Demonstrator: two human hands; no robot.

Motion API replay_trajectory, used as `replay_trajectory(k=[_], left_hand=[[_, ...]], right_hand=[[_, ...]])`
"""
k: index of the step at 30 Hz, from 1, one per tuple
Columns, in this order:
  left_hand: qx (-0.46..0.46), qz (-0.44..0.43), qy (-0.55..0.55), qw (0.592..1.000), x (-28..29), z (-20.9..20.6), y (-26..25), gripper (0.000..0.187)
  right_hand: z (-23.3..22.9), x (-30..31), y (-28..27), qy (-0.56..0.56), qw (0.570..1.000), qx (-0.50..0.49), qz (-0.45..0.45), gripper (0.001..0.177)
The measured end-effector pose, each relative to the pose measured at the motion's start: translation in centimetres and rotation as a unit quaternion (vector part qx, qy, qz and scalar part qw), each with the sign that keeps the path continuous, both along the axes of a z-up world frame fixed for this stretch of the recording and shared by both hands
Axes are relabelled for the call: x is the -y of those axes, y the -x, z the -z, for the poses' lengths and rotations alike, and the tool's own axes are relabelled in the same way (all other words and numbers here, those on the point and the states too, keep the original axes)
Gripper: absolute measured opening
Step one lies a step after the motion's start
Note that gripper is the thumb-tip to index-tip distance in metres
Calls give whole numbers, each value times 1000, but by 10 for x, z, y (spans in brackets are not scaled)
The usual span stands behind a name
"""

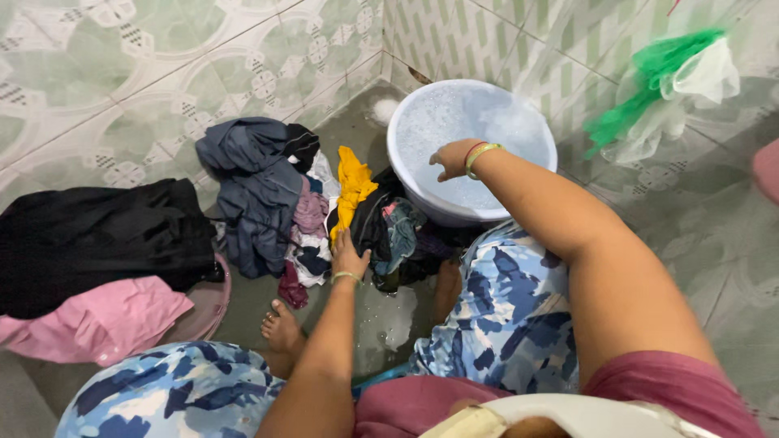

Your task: The person washes several pieces of clothing by hand in a white basin filled with water. They submerge, agitate, and wring out a black garment, a white garment, a yellow garment, and a maroon garment, placing each on a pile after rinsing.

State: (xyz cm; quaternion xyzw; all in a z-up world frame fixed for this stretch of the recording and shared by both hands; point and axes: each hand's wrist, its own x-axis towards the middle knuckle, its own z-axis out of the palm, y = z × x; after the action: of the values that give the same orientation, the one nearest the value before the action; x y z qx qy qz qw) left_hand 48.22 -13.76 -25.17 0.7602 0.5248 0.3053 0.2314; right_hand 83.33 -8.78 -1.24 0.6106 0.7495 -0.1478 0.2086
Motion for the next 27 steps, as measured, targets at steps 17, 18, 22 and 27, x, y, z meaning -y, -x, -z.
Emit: replay_trajectory(k=[17, 18, 22, 27], left_hand=[[407, 46, 48, 911, -77, -116, -50, 28], [445, 58, 51, 892, -69, -141, -50, 28], [483, 115, 49, 867, -23, -223, -38, 28], [494, 172, 2, 852, 4, -279, -13, 38]], right_hand=[[-8, 11, 49, -52, 989, -118, -69, 93], [-17, 14, 61, -62, 983, -156, -73, 104], [-35, 23, 113, -110, 942, -300, -99, 97], [-40, 15, 130, -209, 858, -468, -30, 49]])
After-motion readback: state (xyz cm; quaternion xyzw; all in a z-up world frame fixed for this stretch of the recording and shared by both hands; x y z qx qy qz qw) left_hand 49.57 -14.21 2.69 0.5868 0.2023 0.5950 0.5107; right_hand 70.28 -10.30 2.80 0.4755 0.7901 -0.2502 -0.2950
